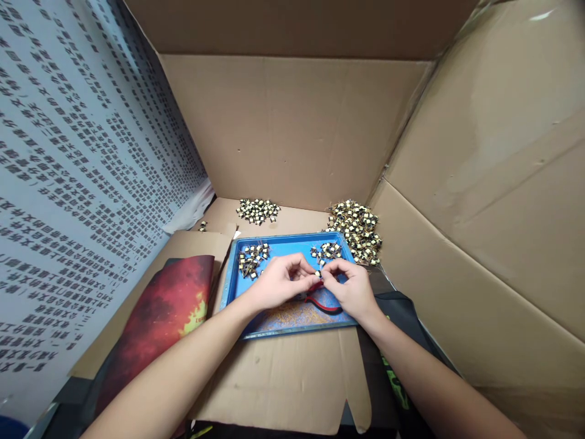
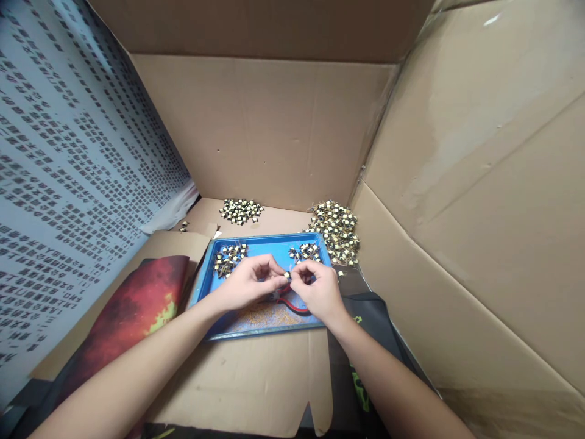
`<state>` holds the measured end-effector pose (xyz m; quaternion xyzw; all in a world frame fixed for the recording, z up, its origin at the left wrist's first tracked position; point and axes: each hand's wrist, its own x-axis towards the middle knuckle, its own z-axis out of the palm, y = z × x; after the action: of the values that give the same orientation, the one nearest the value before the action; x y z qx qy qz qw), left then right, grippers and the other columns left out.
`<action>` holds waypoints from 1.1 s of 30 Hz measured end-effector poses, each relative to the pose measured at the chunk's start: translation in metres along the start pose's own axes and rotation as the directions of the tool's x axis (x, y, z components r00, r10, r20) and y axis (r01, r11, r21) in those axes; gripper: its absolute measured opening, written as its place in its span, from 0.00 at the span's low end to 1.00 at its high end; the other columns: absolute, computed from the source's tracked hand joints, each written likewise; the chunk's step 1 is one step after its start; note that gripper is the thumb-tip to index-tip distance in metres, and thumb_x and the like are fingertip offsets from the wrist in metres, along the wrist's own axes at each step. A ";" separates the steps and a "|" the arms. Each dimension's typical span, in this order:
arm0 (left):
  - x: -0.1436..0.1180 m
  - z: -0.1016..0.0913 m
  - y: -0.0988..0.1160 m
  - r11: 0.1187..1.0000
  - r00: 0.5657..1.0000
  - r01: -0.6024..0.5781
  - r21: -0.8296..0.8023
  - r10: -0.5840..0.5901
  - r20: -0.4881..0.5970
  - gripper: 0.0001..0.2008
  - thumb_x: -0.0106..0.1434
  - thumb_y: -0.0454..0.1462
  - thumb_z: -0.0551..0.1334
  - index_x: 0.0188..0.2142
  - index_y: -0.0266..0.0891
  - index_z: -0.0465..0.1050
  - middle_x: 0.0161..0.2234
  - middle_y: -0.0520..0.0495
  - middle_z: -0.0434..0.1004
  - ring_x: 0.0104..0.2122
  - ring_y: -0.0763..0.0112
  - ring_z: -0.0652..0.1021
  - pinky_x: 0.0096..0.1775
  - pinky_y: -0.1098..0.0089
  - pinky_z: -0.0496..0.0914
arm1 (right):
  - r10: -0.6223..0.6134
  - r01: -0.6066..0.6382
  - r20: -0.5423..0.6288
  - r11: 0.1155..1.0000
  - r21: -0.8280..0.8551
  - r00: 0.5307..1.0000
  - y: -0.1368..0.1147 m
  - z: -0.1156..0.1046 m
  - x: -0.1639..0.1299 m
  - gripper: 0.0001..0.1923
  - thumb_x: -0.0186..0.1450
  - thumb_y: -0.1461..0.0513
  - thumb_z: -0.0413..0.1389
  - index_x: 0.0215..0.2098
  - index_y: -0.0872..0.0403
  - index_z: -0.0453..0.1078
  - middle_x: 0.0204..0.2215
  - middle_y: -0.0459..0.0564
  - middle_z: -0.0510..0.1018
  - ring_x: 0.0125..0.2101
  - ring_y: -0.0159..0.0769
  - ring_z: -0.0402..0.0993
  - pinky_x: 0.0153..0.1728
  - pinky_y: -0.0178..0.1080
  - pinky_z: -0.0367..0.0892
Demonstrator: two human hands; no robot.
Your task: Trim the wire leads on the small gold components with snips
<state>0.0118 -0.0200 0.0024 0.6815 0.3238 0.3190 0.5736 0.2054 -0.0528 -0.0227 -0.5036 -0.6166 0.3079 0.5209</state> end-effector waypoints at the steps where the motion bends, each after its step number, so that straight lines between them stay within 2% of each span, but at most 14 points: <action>1: 0.000 0.000 0.000 1.000 1.000 0.000 0.013 0.000 0.000 0.17 0.64 0.47 0.70 0.35 0.35 0.71 0.27 0.50 0.76 0.26 0.74 0.73 0.31 0.73 0.67 | 0.005 -0.005 -0.002 1.000 0.003 1.000 0.000 0.000 0.000 0.07 0.60 0.62 0.59 0.24 0.52 0.71 0.21 0.44 0.74 0.23 0.34 0.67 0.25 0.35 0.63; 9: -0.001 0.000 0.001 0.992 1.000 -0.018 0.125 0.017 0.005 0.17 0.66 0.48 0.68 0.36 0.35 0.73 0.27 0.49 0.77 0.26 0.74 0.73 0.30 0.73 0.66 | 0.024 -0.024 -0.013 1.000 0.002 1.000 -0.002 0.000 0.000 0.06 0.58 0.63 0.58 0.22 0.51 0.70 0.20 0.44 0.73 0.23 0.33 0.66 0.25 0.35 0.62; 19: -0.001 -0.001 -0.001 0.993 1.000 -0.016 0.115 0.015 0.009 0.17 0.65 0.47 0.69 0.35 0.35 0.72 0.29 0.48 0.78 0.27 0.73 0.75 0.32 0.72 0.67 | 0.043 -0.042 -0.066 0.999 0.012 0.997 0.004 -0.002 0.002 0.06 0.58 0.63 0.58 0.23 0.52 0.69 0.20 0.43 0.71 0.23 0.32 0.64 0.27 0.35 0.61; 26: 0.000 0.000 0.001 0.998 1.000 -0.026 0.053 0.026 -0.011 0.16 0.65 0.46 0.69 0.36 0.35 0.71 0.27 0.52 0.74 0.26 0.75 0.72 0.31 0.73 0.66 | 0.038 -0.039 0.008 0.998 0.051 0.999 0.006 0.000 0.001 0.06 0.62 0.62 0.58 0.26 0.52 0.69 0.23 0.44 0.72 0.26 0.33 0.66 0.29 0.36 0.61; 33: 0.000 0.000 0.003 0.996 0.999 -0.031 0.079 0.034 -0.038 0.16 0.65 0.46 0.69 0.37 0.35 0.72 0.28 0.52 0.74 0.27 0.76 0.72 0.32 0.73 0.66 | 0.026 -0.037 0.090 0.992 0.119 0.996 0.006 0.000 0.000 0.06 0.65 0.61 0.58 0.31 0.51 0.68 0.25 0.43 0.71 0.26 0.33 0.66 0.29 0.36 0.61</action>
<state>0.0123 -0.0207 0.0056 0.7023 0.3358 0.3287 0.5348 0.2073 -0.0515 -0.0281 -0.4668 -0.6115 0.3746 0.5175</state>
